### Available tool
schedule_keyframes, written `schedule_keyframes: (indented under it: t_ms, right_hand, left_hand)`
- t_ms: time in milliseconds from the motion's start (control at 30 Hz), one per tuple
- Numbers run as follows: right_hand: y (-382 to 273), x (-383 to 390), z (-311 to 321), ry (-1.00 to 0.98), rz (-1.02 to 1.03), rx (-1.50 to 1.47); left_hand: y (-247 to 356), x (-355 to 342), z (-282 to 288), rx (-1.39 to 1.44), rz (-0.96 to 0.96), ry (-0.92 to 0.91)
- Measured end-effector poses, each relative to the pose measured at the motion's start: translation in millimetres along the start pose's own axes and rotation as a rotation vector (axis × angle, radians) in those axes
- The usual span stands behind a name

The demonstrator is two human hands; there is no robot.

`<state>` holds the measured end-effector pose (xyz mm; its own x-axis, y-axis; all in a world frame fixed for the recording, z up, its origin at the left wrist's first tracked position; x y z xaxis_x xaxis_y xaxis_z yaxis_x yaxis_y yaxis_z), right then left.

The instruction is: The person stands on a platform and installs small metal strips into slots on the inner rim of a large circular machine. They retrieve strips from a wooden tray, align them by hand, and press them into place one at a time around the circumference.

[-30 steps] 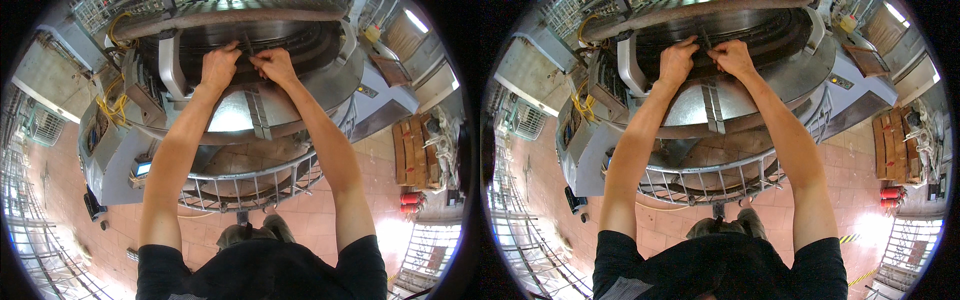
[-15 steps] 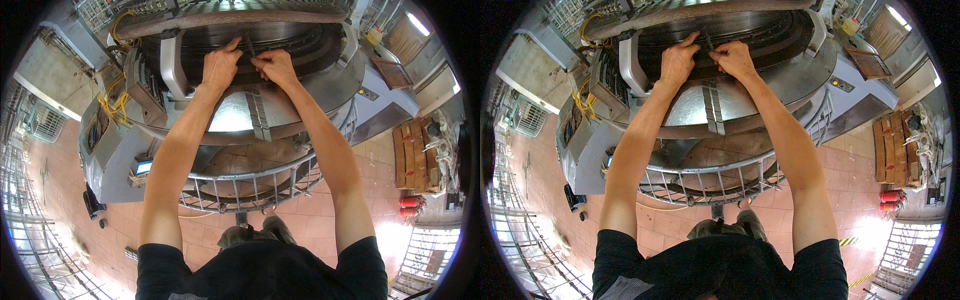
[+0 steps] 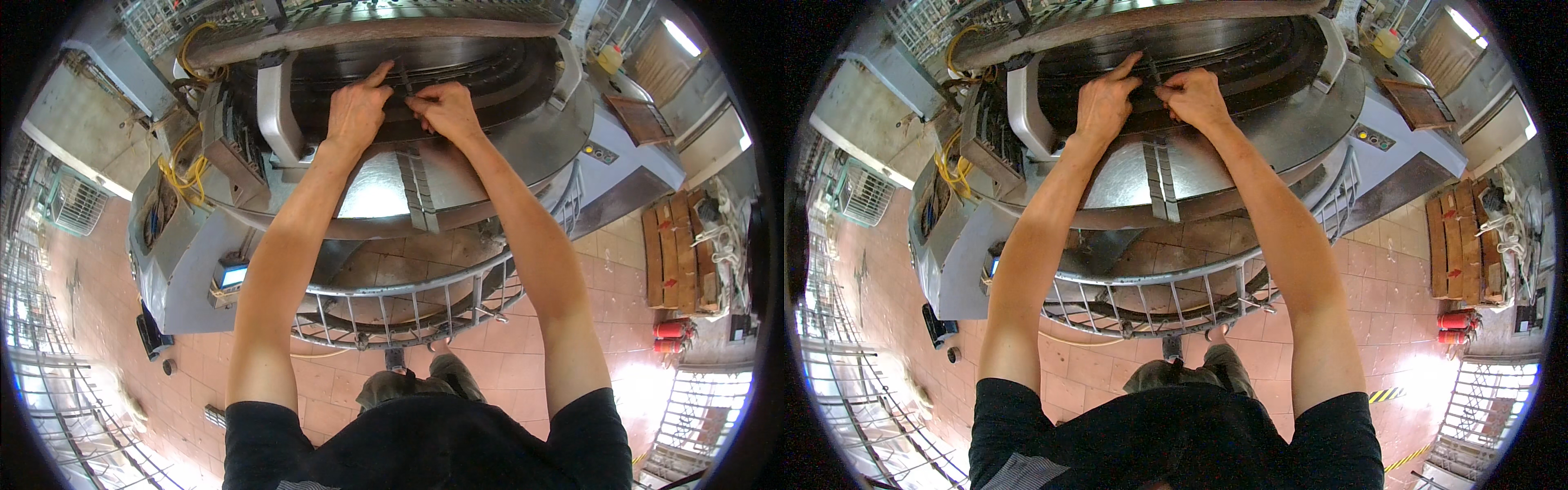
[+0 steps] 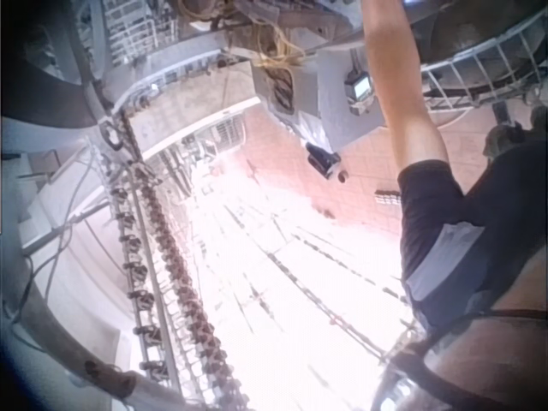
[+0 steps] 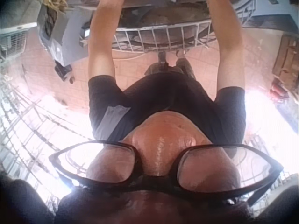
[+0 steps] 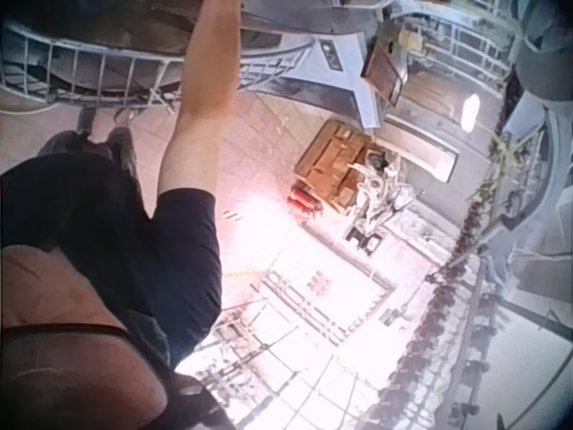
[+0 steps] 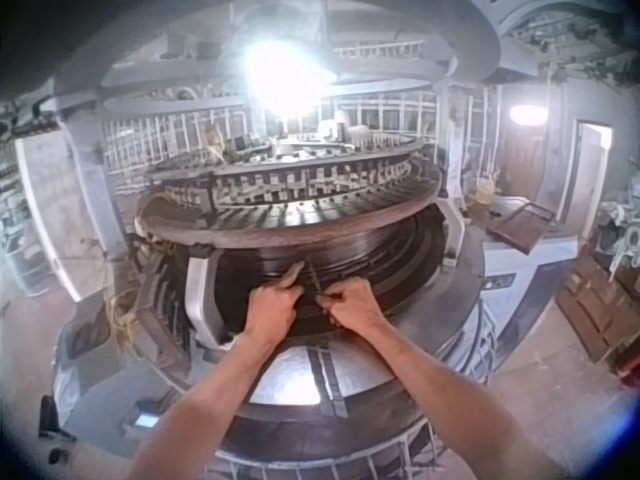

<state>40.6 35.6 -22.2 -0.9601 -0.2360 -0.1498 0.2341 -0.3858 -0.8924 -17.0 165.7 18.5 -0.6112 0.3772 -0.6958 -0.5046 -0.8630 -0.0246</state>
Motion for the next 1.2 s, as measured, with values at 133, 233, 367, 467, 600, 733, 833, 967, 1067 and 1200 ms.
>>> schedule_keyframes:
  t_ms: [133, 233, 367, 467, 600, 733, 833, 967, 1067, 1200]
  right_hand:
    - [2.0, -0.9, 0.1, -0.015, -0.034, 0.021]
    - [4.9, -2.4, -1.5, -0.049, -0.070, 0.027]
    - [5.0, -2.8, -0.8, -0.034, -0.059, 0.023]
    - [4.4, -2.6, -0.3, -0.022, -0.039, 0.040]
    - [4.7, -2.6, 0.0, -0.019, -0.051, 0.043]
    - [1.3, -1.1, 0.9, -0.019, -0.044, 0.071]
    - [0.7, 0.1, 1.8, -0.008, -0.049, 0.061]
    - [-0.4, -0.9, 1.6, 0.003, -0.023, 0.085]
    - [0.4, -2.7, 1.0, 0.000, -0.014, 0.101]
    - [1.6, -3.6, 1.0, -0.001, -0.026, 0.108]
  left_hand:
    - [1.3, -0.2, 0.7, -0.017, -0.002, -0.008]
    - [2.1, -0.5, 1.3, -0.015, -0.007, -0.013]
    - [1.7, -0.3, 0.5, 0.010, 0.008, -0.027]
    - [1.2, -0.2, -0.7, -0.008, 0.017, -0.050]
    - [1.5, -0.2, -0.1, -0.001, 0.019, -0.046]
    - [1.9, 0.0, 0.7, 0.008, 0.005, -0.033]
    - [2.4, -0.4, 1.4, 0.003, -0.003, -0.022]
    - [3.2, -0.2, 2.1, 0.004, -0.002, -0.016]
    - [2.1, -0.5, 0.8, 0.006, 0.009, -0.030]
    - [2.1, -0.7, 1.6, 0.007, 0.000, -0.010]
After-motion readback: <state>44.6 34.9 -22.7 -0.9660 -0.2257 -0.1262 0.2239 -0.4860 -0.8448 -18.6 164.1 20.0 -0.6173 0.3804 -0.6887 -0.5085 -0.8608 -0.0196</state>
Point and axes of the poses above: each hand's wrist, its own x-axis away from the middle knuckle, its own z-axis out of the back of the hand, y = z × x, the point moved 10 cm from there along -x, towards the middle knuckle, and after that the axes turned 7 degrees about -z, right-handed, at the moved point
